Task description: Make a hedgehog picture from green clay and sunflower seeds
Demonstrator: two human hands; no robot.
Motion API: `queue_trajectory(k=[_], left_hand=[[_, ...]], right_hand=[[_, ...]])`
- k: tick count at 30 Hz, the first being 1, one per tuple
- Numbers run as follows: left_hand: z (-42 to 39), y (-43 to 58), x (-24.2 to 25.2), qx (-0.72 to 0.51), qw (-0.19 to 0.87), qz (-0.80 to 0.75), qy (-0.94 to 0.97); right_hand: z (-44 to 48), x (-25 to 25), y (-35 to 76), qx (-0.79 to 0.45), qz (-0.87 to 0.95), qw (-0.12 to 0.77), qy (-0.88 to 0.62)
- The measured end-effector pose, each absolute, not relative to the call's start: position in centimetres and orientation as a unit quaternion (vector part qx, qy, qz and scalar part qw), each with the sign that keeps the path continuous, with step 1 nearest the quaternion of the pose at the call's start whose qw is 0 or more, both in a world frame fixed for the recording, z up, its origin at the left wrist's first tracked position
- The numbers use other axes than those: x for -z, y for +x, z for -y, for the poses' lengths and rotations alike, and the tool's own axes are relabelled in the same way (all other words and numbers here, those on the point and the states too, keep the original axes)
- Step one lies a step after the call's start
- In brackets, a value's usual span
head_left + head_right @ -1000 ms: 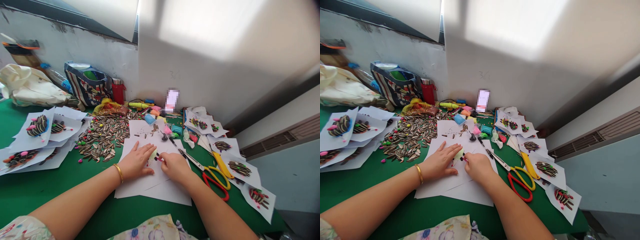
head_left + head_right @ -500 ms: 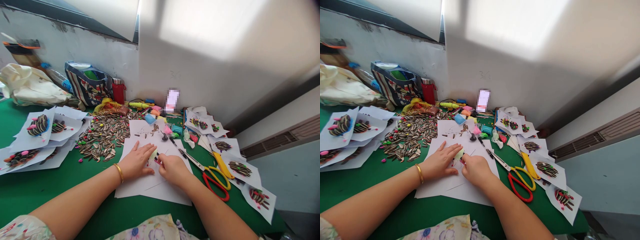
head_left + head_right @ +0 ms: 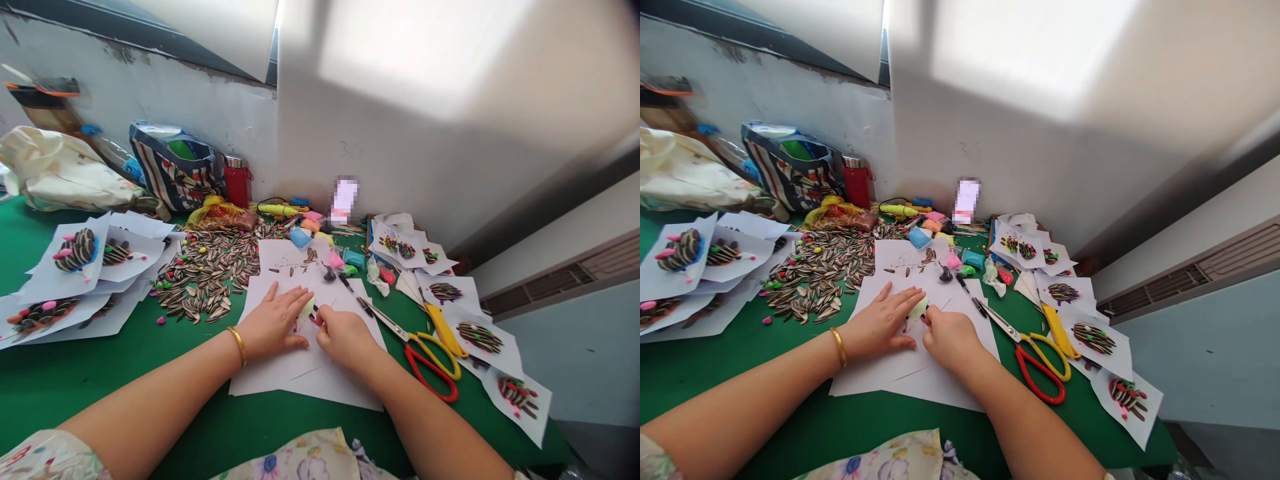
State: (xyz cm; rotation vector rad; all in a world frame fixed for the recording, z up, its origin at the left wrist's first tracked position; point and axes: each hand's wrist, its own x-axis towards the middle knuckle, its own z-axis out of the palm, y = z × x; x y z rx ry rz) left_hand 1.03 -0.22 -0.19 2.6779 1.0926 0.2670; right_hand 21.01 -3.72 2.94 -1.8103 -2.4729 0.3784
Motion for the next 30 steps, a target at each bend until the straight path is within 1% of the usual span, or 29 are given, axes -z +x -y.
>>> queue_trajectory(k=[5,10,20,30], left_hand=[[0.2,1.1,0.2,-0.095,0.115,-0.373,0.916],[0.2,1.0,0.2,-0.097,0.115,-0.373,0.915],[0.3,1.0,0.0,-0.075,0.111,-0.365,0.921],[0.3,1.0,0.0,-0.075,0.111,-0.364,0.922]], right_hand=[[3.6,-3.4,21.5,-0.144,0.799,0.043,-0.582],[2.8,-3.9,22.8,-0.137,0.773,0.066,-0.616],[2.3,-3.4,23.2,-0.079,0.779,0.037,-0.622],[2.3,-3.2,23.0,-0.076,0.785,0.025,-0.615]])
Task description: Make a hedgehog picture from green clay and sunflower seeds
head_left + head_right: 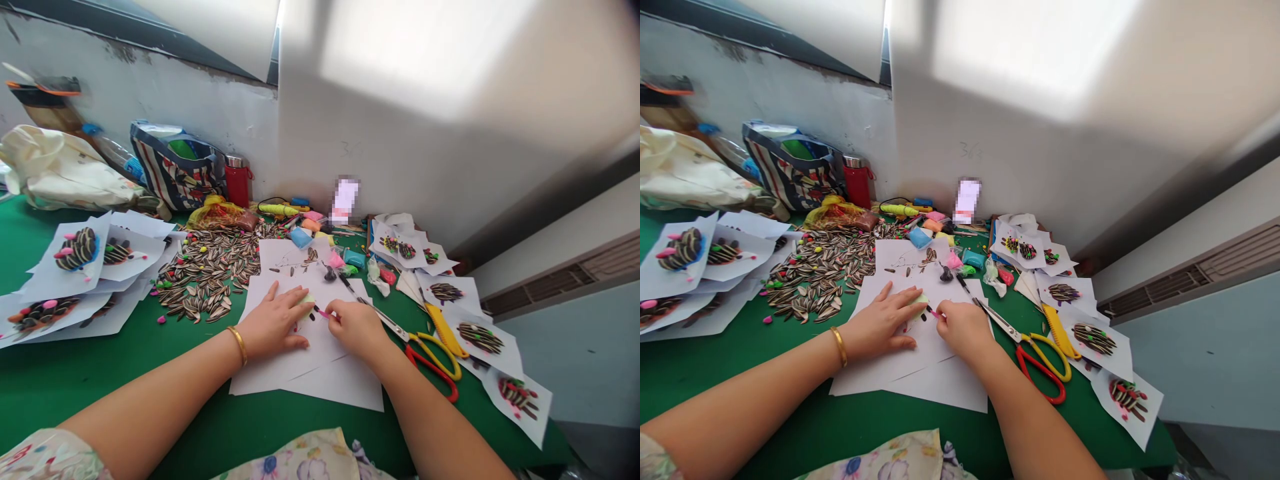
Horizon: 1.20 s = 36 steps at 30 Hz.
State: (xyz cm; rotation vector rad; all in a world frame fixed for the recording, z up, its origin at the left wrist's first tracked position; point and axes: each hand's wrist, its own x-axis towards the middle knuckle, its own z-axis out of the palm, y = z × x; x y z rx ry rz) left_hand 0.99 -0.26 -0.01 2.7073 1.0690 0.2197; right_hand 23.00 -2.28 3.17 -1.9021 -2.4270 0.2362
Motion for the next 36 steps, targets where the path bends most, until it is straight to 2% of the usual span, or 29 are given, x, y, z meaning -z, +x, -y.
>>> queue_trajectory(k=[13,28,36], left_hand=[[0.29,0.91,0.22,-0.084,0.107,-0.362,0.922],[0.23,0.98,0.03,-0.072,0.111,-0.364,0.922],[0.22,0.9,0.25,-0.078,0.104,-0.363,0.923]], right_hand=[[2.2,-3.14,23.22,-0.058,0.784,0.043,-0.617],[2.02,-2.81,23.09,-0.051,0.795,0.011,-0.604],[2.42,-3.31,23.27,-0.045,0.794,0.047,-0.605]])
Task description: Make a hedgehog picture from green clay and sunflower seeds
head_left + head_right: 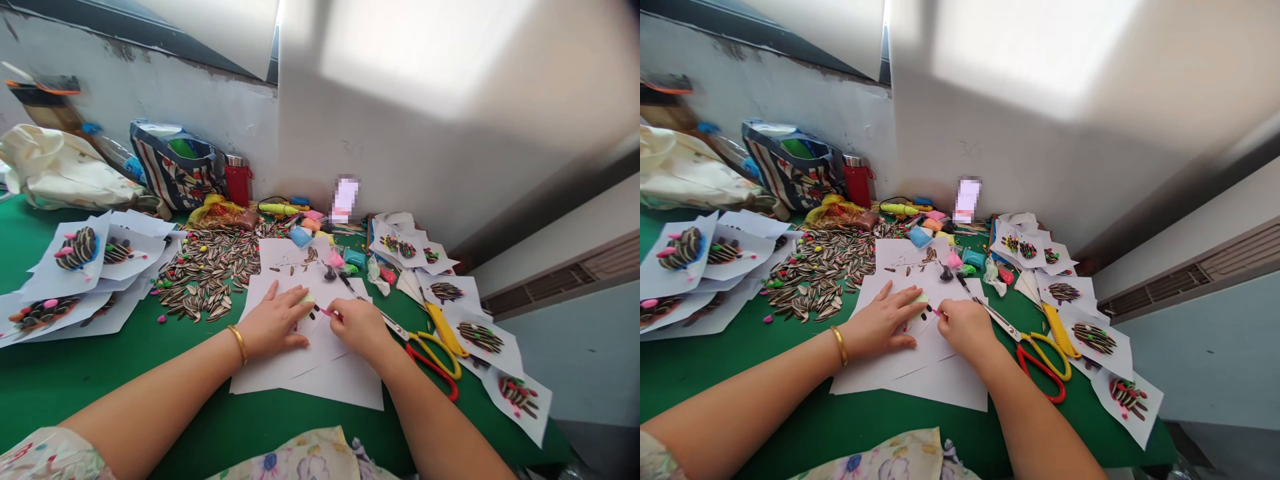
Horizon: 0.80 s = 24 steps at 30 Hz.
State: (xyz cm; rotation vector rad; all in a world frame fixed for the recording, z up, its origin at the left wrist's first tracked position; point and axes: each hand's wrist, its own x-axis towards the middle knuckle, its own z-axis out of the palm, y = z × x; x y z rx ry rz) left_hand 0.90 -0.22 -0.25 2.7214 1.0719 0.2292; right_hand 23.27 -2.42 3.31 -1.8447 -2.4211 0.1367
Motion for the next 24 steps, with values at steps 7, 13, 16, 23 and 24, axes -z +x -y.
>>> queue_trajectory(k=[7,13,16,23,24], left_hand=[[0.22,0.9,0.4,-0.088,0.097,-0.361,0.923],[0.21,0.88,0.37,-0.088,0.104,-0.36,0.923],[0.21,0.88,0.32,-0.088,0.107,-0.359,0.923],[0.17,0.88,0.26,-0.09,0.111,-0.359,0.922],[0.18,0.89,0.24,-0.088,0.111,-0.36,0.922]], right_hand=[[2.95,-3.36,22.69,-0.063,0.808,0.044,-0.584],[3.12,-3.21,22.68,-0.068,0.815,0.05,-0.574],[3.12,-3.22,22.58,-0.067,0.815,0.042,-0.575],[3.09,-3.22,22.49,-0.068,0.817,0.022,-0.573],[3.1,-3.26,22.55,-0.068,0.818,0.026,-0.571]])
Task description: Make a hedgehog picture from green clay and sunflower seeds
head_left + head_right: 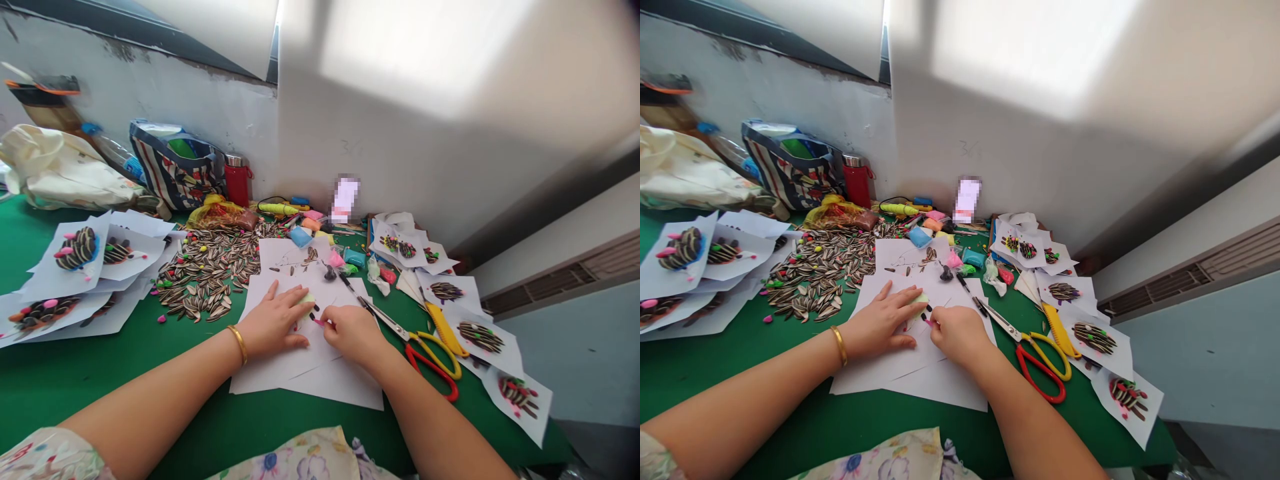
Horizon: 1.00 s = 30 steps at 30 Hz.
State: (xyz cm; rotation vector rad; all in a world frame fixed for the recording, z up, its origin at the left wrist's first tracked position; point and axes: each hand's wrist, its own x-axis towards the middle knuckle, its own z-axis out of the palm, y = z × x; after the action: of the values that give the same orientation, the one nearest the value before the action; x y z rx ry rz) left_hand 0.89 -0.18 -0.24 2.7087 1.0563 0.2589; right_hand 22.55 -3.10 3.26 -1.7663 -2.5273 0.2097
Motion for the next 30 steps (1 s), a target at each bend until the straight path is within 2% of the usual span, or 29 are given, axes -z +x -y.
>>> queue_trajectory(k=[6,20,30], left_hand=[[0.24,0.89,0.25,-0.091,0.108,-0.359,0.923],[0.18,0.85,0.4,-0.095,0.108,-0.358,0.923],[0.2,0.81,0.36,-0.09,0.108,-0.358,0.923]], right_hand=[[3.09,-3.57,22.83,-0.073,0.812,0.045,-0.578],[2.91,-3.13,22.65,-0.069,0.815,0.013,-0.575],[3.02,-3.69,23.04,-0.068,0.807,0.045,-0.585]])
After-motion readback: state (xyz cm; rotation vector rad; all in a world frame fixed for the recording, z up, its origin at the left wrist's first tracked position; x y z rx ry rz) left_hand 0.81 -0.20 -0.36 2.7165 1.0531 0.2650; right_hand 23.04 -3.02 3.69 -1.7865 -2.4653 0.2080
